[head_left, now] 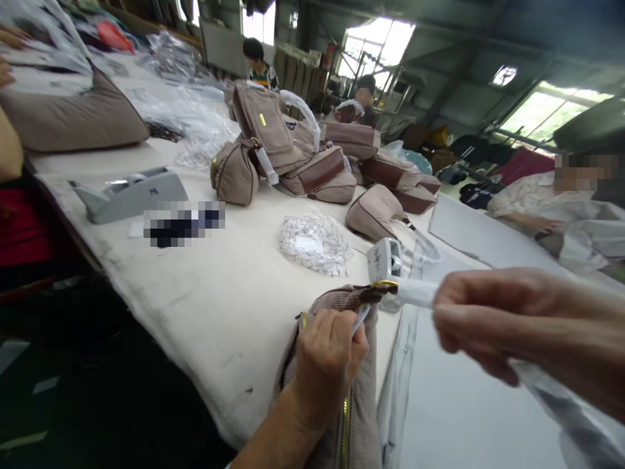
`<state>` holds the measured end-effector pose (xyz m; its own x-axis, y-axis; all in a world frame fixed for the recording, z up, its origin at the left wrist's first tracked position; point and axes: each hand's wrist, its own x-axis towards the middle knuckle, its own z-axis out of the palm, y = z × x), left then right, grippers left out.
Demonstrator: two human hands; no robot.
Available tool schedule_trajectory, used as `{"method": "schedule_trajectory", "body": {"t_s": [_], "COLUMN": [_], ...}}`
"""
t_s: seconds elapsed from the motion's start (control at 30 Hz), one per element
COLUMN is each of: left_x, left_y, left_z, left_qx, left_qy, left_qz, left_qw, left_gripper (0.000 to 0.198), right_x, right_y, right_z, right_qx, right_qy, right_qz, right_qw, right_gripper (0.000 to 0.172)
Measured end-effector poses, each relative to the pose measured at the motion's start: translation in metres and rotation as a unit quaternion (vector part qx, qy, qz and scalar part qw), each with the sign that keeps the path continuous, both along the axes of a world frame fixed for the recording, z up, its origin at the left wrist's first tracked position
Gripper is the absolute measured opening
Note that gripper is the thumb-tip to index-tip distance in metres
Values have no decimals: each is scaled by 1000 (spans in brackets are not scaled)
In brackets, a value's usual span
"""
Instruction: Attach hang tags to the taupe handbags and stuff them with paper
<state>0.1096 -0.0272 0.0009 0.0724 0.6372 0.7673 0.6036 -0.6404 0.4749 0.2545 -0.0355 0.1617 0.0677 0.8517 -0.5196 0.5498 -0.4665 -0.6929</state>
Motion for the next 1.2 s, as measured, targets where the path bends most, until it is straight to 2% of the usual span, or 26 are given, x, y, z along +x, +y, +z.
{"method": "schedule_trajectory", "body": {"t_s": [0.1, 0.23, 0.33, 0.63, 0.9, 1.2], "left_x": [-1, -3, -5, -8, -4, -1], "left_y": [-5, -9, -9, -4, -5, -4], "left_z": [2, 2, 1, 0, -6, -10], "left_qx": [4, 0, 6, 21, 11, 30], "left_qy": [-16, -51, -61, -73, -79, -110], "left_qz": [-8, -19, -8, -11, -18, -6], "left_qw": [1000, 999, 998, 997, 997, 993], "left_gripper": [10, 8, 6, 6, 6, 9], "right_x": [-32, -43, -40, -57, -55, -53], "right_y": [6, 21, 28, 35, 34, 32], "right_z": [-1, -24, -32, -28, -33, -27], "right_qx": [-75, -93, -94, -105, -112, -111], "right_qy": [-12, -96, -147, -157, -171, -111], "right_qz": [62, 49, 28, -47, -58, -60], "right_qw": [995, 990, 984, 981, 977, 986], "right_gripper": [38, 29, 22, 15, 8, 14]}}
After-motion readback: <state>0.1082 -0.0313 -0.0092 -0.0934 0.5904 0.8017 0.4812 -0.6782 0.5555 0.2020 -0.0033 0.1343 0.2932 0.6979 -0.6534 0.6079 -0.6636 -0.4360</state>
